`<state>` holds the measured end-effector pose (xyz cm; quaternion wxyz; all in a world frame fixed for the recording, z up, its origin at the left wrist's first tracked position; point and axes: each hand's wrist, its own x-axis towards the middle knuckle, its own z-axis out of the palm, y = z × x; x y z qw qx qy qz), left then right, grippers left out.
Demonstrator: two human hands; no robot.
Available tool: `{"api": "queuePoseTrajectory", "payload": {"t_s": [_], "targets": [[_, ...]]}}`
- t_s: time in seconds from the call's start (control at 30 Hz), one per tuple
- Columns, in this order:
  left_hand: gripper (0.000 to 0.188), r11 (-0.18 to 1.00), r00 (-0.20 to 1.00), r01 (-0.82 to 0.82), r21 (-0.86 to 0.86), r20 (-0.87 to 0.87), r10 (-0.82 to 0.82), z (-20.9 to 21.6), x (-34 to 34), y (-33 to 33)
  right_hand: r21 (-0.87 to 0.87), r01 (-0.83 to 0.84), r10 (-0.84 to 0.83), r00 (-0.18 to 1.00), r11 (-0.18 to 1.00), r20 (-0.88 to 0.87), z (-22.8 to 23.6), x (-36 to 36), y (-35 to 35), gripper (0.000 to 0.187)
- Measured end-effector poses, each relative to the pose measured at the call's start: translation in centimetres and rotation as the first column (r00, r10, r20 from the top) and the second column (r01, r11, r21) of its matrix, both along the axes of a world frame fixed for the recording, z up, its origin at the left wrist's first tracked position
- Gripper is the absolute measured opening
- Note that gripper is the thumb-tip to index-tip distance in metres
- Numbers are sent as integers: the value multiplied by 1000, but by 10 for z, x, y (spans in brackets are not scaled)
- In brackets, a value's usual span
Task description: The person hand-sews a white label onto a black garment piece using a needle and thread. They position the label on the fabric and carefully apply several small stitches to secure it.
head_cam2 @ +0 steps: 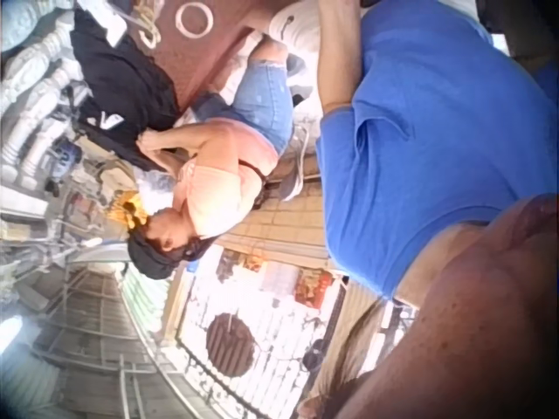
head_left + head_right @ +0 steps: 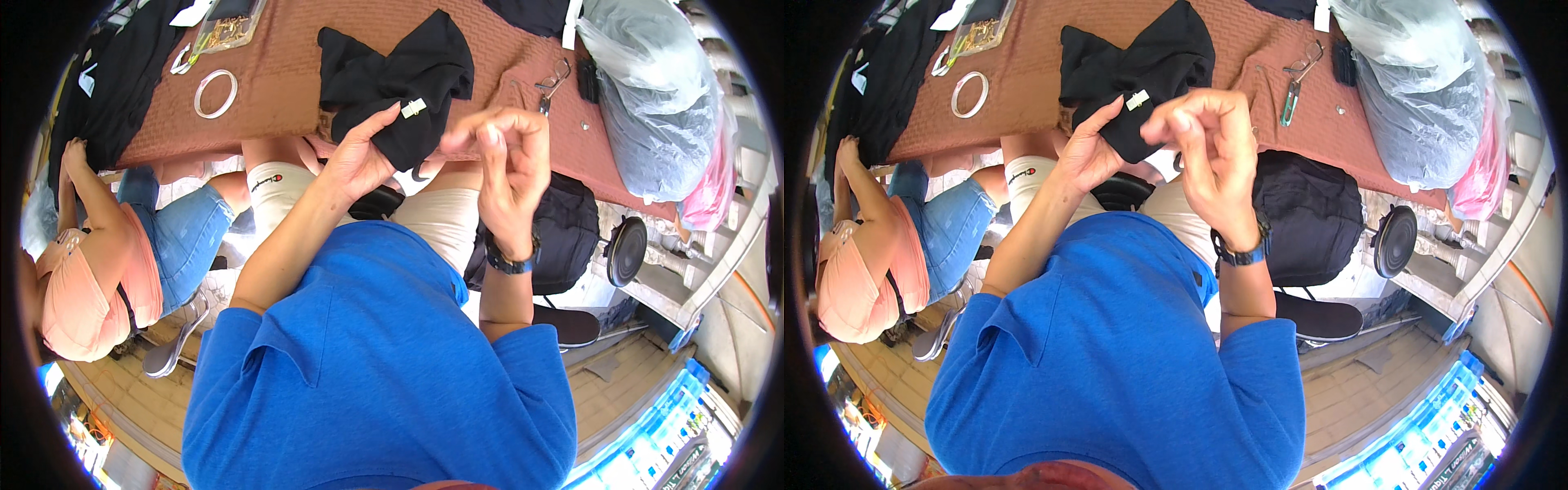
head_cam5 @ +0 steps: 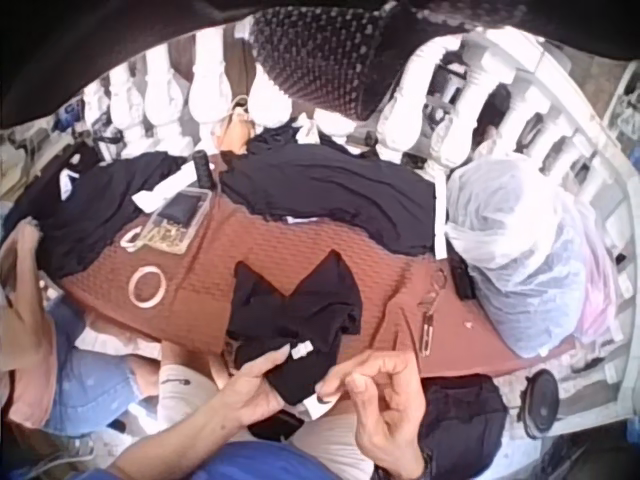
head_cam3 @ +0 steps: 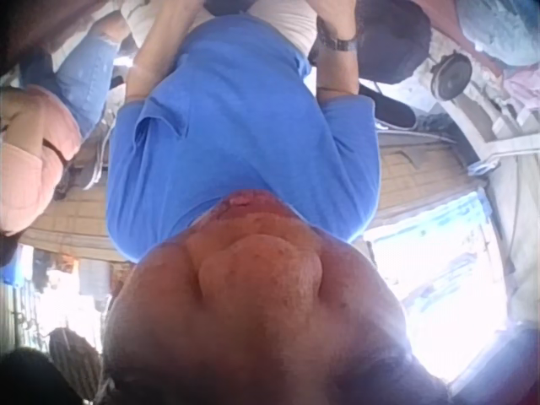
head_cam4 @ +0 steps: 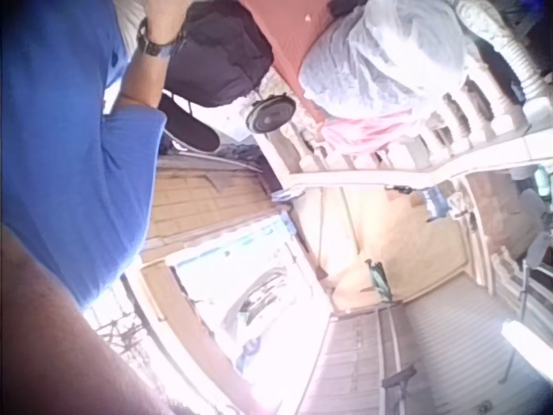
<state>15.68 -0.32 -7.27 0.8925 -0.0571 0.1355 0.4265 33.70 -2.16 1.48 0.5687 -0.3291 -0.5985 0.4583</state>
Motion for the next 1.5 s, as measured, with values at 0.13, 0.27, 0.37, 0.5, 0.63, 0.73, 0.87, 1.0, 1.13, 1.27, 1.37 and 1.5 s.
{"api": "queuePoseTrajectory", "payload": {"t_s": [0.13,0.27,0.37,0.5,0.63,0.73,0.87,1.0,1.13,1.27,1.37,1.5], "targets": [[40,990,890,-123,67,-434,140,5,11,1,12,-156,157,984,988,-88,27,27,-22,4],[40,971,793,-185,155,-559,240,11,15,0,77,-347,356,905,935,-234,46,54,-38,14],[41,969,772,-180,171,-586,247,10,15,-1,135,-714,718,639,687,-274,54,75,-33,12],[44,975,742,-164,147,-633,221,7,15,0,197,-825,833,462,530,-303,58,75,-42,11],[45,960,727,-207,190,-626,281,7,17,1,297,-873,909,305,386,-284,61,77,-40,13],[49,965,743,-206,164,-615,264,13,17,3,376,-864,926,227,334,-301,62,80,-42,12],[51,967,768,-195,163,-588,254,12,16,4,470,-825,932,173,314,-319,62,81,-47,13],[51,979,845,-166,115,-495,201,7,15,7,439,-840,923,169,319,-347,59,84,-45,12],[52,986,880,-136,99,-445,166,9,16,8,440,-846,922,140,300,-360,53,82,-48,11],[53,989,863,-97,114,-485,141,17,14,11,439,-845,921,143,304,-363,54,83,-51,11],[53,983,849,-110,146,-500,170,16,11,14,463,-848,934,96,258,-344,56,80,-51,13],[54,979,820,-124,160,-540,192,18,12,19,449,-871,939,37,198,-342,58,69,-53,15]]}}
